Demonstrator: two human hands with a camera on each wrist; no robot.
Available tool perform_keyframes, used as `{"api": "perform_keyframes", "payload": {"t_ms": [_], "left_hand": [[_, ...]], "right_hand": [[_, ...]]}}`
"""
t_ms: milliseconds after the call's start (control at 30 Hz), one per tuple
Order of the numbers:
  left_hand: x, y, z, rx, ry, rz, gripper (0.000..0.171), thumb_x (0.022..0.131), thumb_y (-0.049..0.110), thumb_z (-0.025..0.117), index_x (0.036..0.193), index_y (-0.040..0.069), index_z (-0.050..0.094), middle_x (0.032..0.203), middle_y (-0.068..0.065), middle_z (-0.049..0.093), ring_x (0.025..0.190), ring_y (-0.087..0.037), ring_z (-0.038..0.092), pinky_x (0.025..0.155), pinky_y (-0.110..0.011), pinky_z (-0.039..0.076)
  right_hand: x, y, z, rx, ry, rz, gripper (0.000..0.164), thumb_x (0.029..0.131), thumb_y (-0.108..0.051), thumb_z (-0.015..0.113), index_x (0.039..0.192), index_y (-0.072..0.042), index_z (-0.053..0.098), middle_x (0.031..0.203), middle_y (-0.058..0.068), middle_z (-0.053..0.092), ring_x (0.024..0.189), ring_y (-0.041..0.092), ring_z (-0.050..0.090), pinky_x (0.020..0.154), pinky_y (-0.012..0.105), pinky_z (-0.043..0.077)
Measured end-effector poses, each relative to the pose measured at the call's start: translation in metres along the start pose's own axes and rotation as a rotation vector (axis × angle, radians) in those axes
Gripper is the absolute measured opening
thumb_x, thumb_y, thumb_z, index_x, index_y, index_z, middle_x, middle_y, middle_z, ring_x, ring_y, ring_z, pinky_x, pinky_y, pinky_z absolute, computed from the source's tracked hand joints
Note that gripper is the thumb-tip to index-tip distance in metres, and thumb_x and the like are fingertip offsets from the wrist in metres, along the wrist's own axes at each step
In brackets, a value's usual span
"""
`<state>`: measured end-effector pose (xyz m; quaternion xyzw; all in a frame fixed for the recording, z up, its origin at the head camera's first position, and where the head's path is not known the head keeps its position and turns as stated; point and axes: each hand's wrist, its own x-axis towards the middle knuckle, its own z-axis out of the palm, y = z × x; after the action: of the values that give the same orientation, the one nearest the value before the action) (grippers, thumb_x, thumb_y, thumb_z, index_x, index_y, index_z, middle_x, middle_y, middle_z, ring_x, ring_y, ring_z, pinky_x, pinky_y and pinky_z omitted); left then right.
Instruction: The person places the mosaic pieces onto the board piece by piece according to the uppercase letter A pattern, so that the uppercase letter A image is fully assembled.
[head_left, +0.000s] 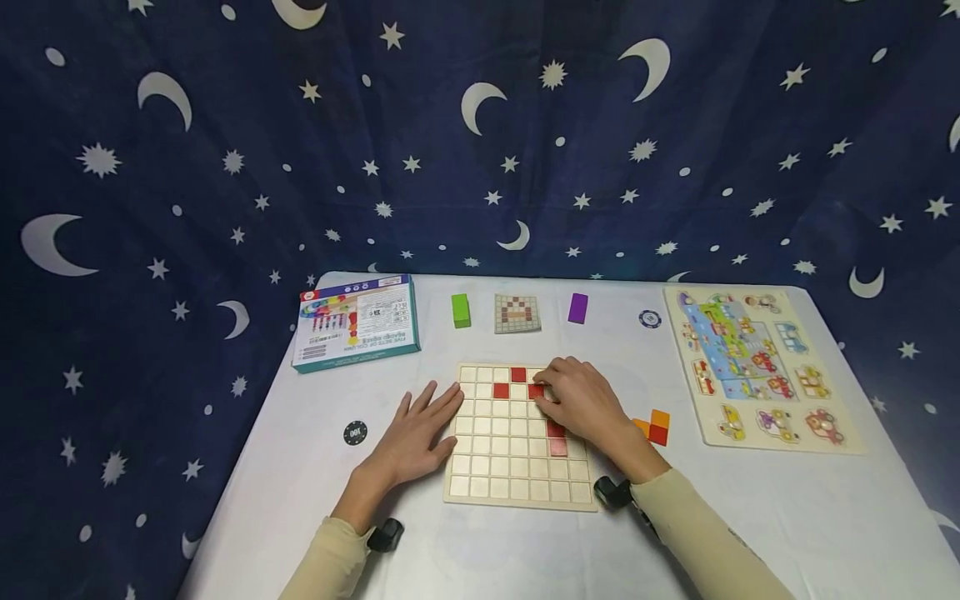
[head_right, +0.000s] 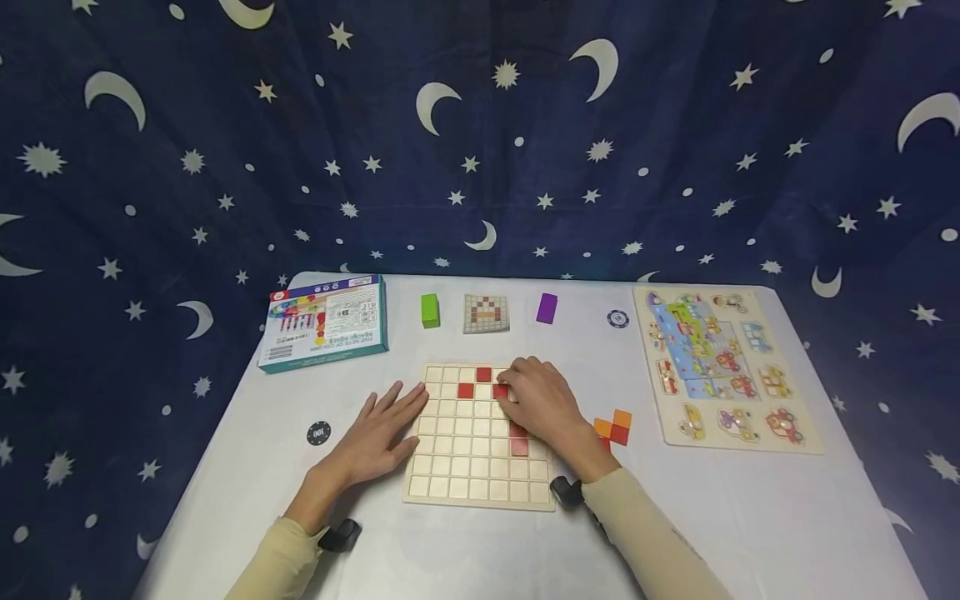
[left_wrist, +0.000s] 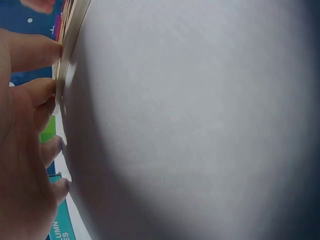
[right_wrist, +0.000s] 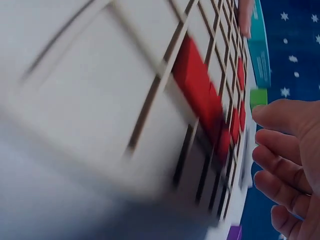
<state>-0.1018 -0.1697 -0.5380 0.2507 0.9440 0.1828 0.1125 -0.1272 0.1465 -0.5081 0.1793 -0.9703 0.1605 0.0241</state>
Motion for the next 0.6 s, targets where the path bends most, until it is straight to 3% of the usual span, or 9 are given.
{"api": "perform_keyframes", "payload": {"t_ms": [400,600], "left_hand": [[-0.002,-0.001,0.0,-0.011,0.015,0.008,0.07,0.104,0.038,0.056,0.169,0.02,0.034,0.177,0.003,0.032,0.168,-0.036,0.02,0.131,-0.07,0.017],[0.0,-0.001,0.002,-0.017,0.002,-0.005,0.072,0.104,0.038,0.056,0.169,0.021,0.032,0.178,0.004,0.029,0.168,-0.036,0.018,0.132,-0.07,0.014]], "right_hand": [[-0.059,0.055,-0.023,-0.039,0.018,0.066,0.036,0.088,-0.027,0.086,0.119,-0.01,0.08,0.113,0.006,0.075,0.104,0.026,0.066,0.089,0.048,0.054],[-0.088,0.075,-0.032,-0.049,0.043,0.068,0.032,0.088,-0.022,0.087,0.116,-0.011,0.08,0.11,0.005,0.075,0.097,0.022,0.064,0.083,0.045,0.052]]}}
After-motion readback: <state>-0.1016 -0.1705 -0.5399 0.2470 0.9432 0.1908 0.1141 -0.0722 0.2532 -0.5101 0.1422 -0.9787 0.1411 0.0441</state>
